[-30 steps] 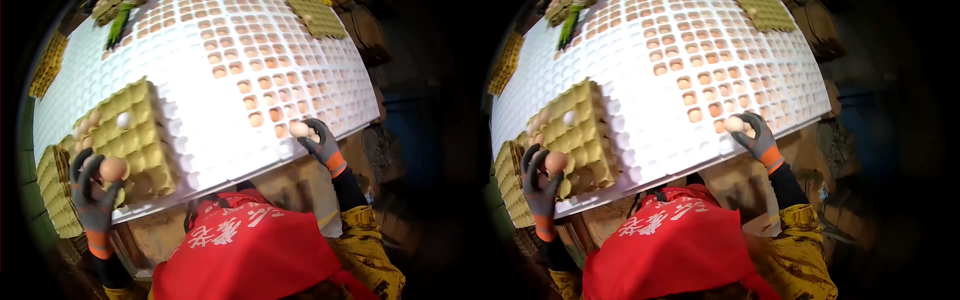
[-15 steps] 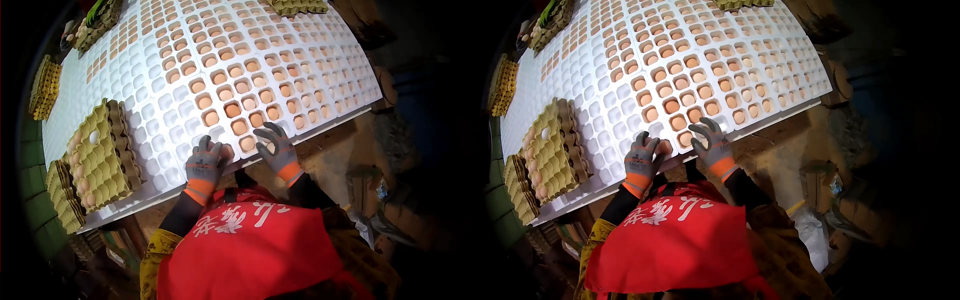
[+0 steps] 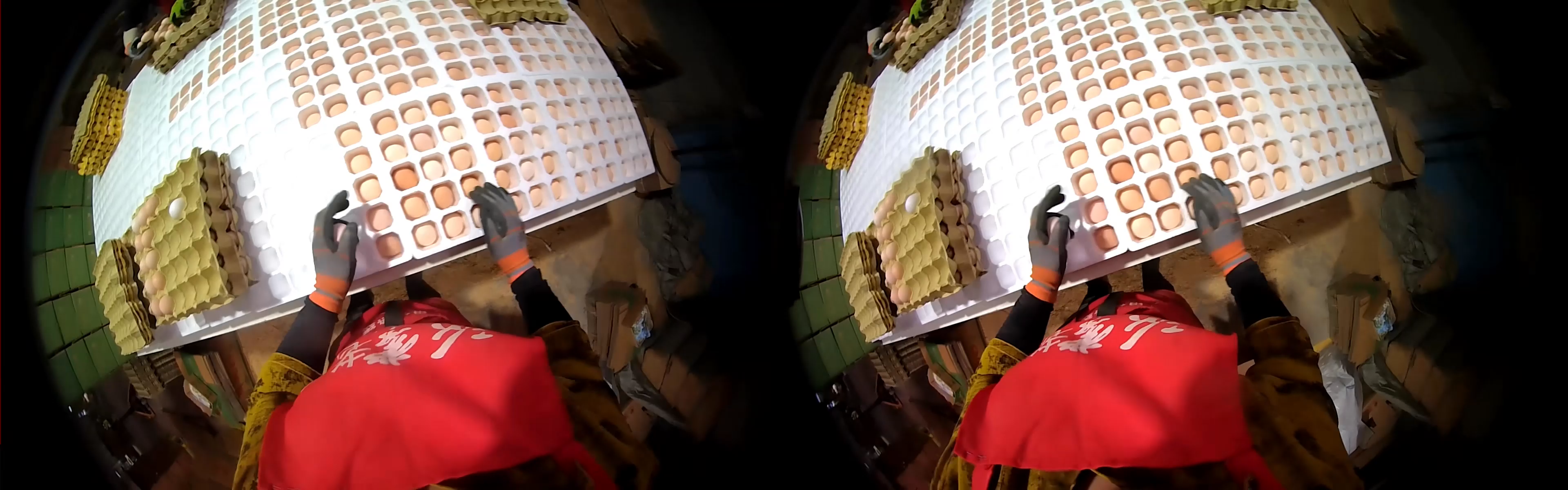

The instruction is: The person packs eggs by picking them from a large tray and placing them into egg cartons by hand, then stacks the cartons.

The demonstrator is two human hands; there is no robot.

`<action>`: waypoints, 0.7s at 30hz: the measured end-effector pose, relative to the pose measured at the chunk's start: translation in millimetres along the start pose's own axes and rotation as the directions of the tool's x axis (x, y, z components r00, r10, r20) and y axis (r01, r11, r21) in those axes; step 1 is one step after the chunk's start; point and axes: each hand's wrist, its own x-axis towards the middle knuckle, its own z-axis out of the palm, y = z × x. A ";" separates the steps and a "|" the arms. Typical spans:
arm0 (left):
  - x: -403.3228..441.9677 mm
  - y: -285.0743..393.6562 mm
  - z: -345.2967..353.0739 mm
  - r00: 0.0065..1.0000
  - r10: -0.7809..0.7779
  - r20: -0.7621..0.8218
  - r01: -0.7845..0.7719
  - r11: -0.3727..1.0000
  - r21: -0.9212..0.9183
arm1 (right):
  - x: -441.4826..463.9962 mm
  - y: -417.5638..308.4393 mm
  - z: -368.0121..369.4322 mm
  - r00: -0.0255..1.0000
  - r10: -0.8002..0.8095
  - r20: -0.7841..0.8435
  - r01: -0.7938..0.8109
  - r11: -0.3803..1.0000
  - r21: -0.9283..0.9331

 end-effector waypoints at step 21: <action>-43.3 37.1 -304.6 0.735 0.378 -0.563 0.028 0.813 0.582 | 138.0 -290.4 176.7 0.937 -0.253 0.241 0.167 0.931 0.326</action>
